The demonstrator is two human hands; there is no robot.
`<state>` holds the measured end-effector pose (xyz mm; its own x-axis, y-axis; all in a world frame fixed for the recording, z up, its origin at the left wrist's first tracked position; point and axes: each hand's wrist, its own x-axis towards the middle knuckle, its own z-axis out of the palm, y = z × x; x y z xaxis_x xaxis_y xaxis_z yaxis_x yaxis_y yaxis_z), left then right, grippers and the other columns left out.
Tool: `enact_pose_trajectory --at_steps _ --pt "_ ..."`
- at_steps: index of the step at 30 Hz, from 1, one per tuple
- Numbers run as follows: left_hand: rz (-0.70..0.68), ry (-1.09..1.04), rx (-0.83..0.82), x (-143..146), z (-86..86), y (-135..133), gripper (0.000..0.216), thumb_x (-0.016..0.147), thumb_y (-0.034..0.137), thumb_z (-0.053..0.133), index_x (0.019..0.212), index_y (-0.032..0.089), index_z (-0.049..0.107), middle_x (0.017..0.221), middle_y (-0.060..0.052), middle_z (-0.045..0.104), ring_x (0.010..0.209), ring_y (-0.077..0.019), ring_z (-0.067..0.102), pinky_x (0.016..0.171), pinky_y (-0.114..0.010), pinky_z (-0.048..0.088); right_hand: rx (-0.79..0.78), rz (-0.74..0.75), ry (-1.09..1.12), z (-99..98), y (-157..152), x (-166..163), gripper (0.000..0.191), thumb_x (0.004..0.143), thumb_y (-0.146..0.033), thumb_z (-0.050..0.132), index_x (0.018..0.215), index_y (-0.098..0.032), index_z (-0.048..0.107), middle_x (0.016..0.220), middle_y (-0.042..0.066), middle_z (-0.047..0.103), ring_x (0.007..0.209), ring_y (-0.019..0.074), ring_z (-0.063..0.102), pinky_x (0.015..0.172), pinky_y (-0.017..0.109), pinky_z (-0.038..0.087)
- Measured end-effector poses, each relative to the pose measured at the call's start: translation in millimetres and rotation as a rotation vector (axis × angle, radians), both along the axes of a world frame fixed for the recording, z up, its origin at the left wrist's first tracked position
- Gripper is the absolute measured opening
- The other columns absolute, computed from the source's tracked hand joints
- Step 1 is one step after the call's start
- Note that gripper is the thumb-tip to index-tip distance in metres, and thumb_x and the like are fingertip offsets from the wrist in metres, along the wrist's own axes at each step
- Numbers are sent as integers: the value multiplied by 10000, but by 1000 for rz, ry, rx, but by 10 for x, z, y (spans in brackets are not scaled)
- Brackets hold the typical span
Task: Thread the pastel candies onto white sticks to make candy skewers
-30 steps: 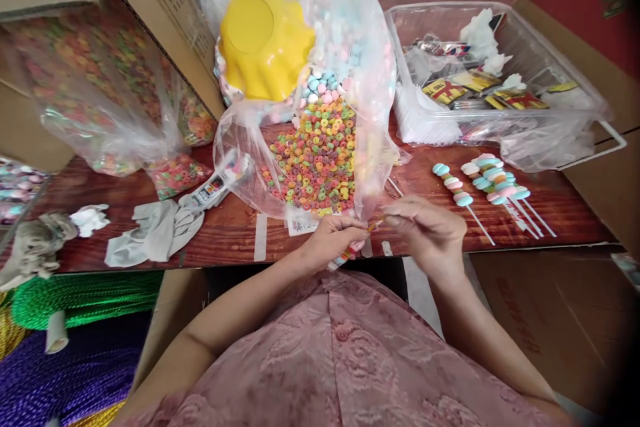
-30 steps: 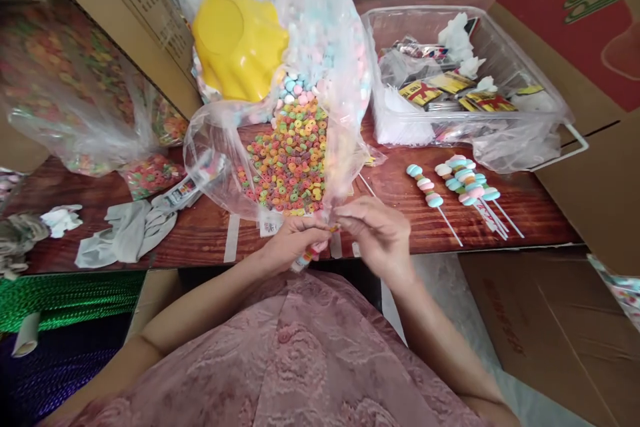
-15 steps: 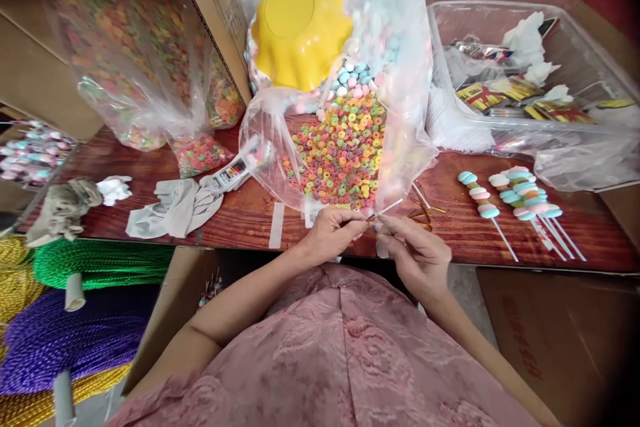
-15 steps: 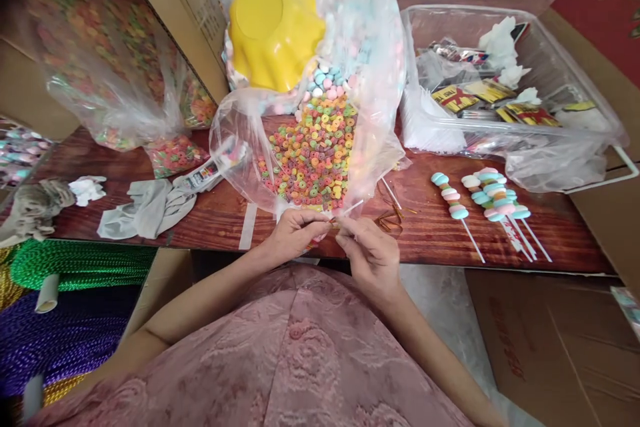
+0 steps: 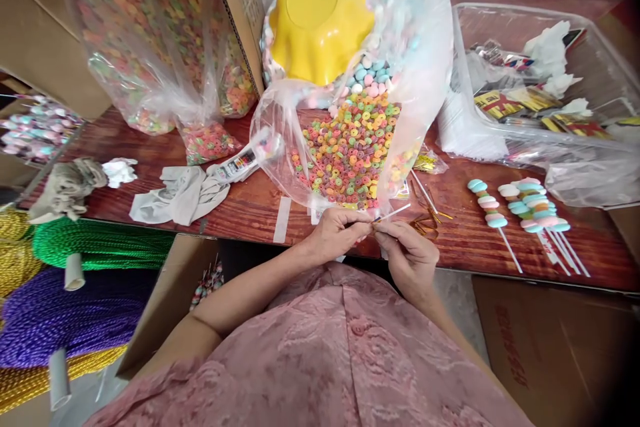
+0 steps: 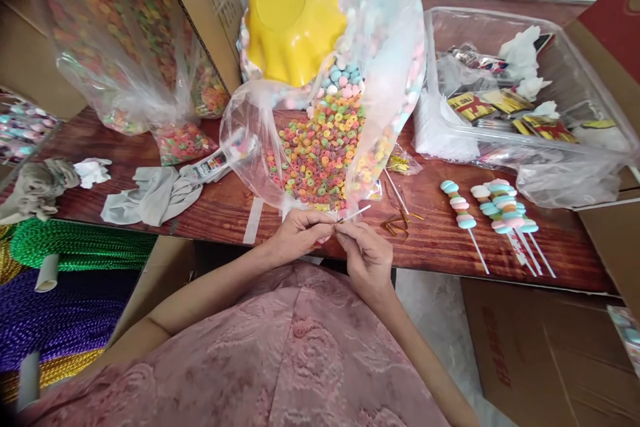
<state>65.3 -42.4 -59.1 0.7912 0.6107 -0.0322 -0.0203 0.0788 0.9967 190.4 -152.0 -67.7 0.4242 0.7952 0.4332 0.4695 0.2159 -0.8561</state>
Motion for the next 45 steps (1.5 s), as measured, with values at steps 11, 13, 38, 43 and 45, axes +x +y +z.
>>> enact_pose_trajectory --at_steps 11,13,38,43,45 --pt "-45 40 87 -8 43 -27 269 850 311 540 654 145 618 610 30 463 599 -86 408 592 -229 337 37 -67 -130 -132 -36 26 200 874 -150 623 979 -258 755 892 38 747 754 169 693 679 315 572" --pt "-52 42 104 -11 24 -20 255 849 282 521 644 149 596 609 34 451 604 -87 404 606 -231 336 37 -36 -174 -112 -21 39 248 879 -129 610 1021 -265 760 937 48 750 790 167 700 702 307 573" --pt "65 93 -3 26 16 -37 342 899 425 554 677 169 509 601 43 469 564 -75 403 560 -220 334 -103 -163 -233 55 25 -23 5 875 -231 662 872 -228 663 752 3 708 629 138 634 612 273 507" --pt "84 43 25 48 45 -58 290 905 378 560 709 168 525 610 47 464 569 -75 400 567 -221 335 -144 -47 35 90 25 -18 91 881 -232 640 841 -221 721 796 13 715 723 154 645 691 300 522" --pt "87 47 81 56 61 -64 273 912 357 548 716 169 527 623 45 461 585 -82 405 577 -225 338 -198 -40 194 131 34 -19 100 862 -269 660 813 -209 722 768 9 709 692 149 633 665 289 518"
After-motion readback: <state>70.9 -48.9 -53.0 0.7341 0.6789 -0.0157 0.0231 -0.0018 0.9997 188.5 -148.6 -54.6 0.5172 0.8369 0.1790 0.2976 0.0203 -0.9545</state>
